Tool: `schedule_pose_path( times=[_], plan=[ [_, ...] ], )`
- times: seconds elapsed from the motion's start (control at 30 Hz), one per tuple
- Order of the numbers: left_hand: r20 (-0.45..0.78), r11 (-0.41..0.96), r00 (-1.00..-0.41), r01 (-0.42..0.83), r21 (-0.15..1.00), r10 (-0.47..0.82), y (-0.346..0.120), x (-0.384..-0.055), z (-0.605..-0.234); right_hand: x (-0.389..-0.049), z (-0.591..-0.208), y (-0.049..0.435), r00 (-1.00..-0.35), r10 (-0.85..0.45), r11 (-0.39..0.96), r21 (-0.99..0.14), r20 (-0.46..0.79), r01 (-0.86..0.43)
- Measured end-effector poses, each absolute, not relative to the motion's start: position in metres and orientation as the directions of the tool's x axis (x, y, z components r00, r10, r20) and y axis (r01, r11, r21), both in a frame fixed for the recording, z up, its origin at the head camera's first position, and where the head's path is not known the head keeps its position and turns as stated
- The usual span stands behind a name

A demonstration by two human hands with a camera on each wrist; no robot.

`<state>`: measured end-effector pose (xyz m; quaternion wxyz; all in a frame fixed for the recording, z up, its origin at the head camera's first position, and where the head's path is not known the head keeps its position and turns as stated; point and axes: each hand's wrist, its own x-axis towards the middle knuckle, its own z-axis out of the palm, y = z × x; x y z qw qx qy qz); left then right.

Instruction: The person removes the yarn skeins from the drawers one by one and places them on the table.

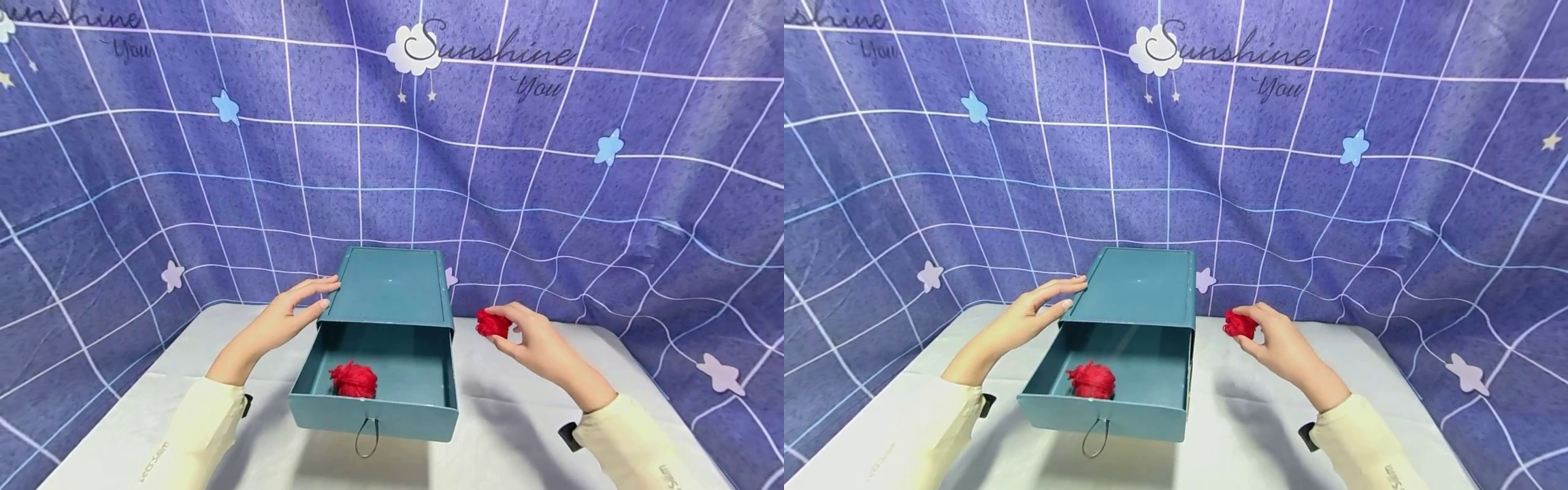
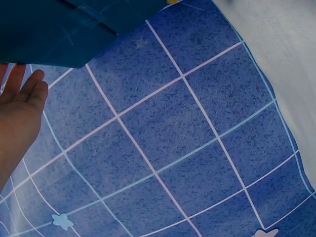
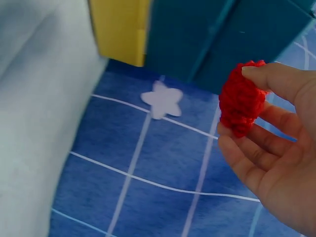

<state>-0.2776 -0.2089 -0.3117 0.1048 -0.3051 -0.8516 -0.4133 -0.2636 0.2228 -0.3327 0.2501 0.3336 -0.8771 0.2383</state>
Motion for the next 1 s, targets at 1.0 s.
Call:
schedule_pose_path(
  times=[1.0],
  plan=[
    [0.425,0.483,-0.801,0.595,0.642,0.421,-0.209,-0.277,-0.315,-0.315,-0.41,0.192,-0.764,-0.5,0.721,-0.294,0.407,-0.628]
  ],
)
